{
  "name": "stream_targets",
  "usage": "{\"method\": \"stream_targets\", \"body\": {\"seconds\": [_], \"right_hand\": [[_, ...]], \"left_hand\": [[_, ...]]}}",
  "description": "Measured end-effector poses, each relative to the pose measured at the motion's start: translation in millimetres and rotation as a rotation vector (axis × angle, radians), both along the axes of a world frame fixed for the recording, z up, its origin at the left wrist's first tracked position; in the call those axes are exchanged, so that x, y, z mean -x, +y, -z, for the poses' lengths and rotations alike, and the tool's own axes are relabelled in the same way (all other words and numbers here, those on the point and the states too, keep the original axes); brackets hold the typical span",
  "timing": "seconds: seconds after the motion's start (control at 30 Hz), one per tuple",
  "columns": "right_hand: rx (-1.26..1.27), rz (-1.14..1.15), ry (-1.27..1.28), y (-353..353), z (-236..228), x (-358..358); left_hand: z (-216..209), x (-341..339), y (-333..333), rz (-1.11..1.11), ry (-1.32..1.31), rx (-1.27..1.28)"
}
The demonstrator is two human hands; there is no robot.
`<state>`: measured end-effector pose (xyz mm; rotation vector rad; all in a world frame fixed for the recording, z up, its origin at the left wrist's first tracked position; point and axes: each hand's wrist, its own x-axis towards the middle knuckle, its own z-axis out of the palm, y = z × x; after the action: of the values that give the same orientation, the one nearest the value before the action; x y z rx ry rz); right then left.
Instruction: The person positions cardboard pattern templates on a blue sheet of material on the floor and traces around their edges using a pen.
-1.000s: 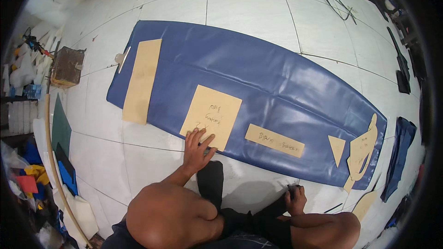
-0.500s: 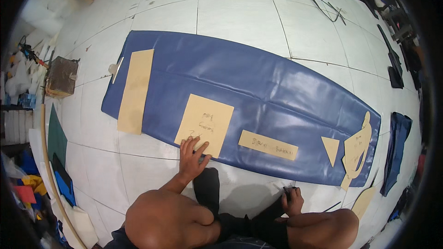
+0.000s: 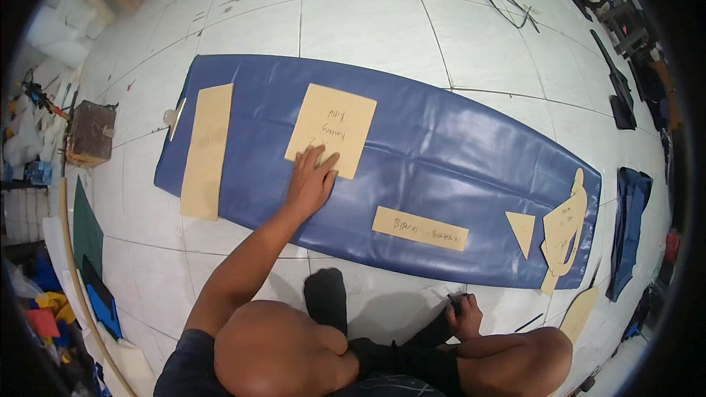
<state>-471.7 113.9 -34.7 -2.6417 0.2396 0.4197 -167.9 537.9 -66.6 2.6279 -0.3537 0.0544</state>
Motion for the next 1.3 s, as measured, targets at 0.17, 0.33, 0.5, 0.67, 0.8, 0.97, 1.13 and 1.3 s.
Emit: {"method": "stream_targets", "body": {"seconds": [0.17, 0.33, 0.5, 0.67, 0.8, 0.97, 1.13, 1.3], "right_hand": [[-0.028, -0.022, -0.006, 2, -3, -2], [-0.025, -0.065, 0.002, -7, -1, 3], [-0.015, -0.04, -0.031, -2, 4, 1], [0.006, -0.097, -0.073, -7, 8, 3], [-0.02, -0.057, 0.031, -8, 6, 3], [-0.065, -0.045, -0.03, -11, 6, 4], [-0.068, -0.077, 0.012, -7, -3, -2], [-0.042, -0.117, -0.025, -4, -7, -6]], "left_hand": [[8, -24, -15, -0.028, -0.032, 0.04], [20, -29, -20, -0.05, -0.056, 0.067], [26, -27, -22, -0.076, -0.089, 0.065], [25, -27, -21, -0.057, -0.077, 0.083], [28, -27, -22, -0.07, -0.082, 0.08], [30, -27, -22, -0.085, -0.07, 0.113], [28, -26, -21, -0.09, -0.046, 0.122], [26, -26, -21, -0.082, -0.043, 0.123]]}}
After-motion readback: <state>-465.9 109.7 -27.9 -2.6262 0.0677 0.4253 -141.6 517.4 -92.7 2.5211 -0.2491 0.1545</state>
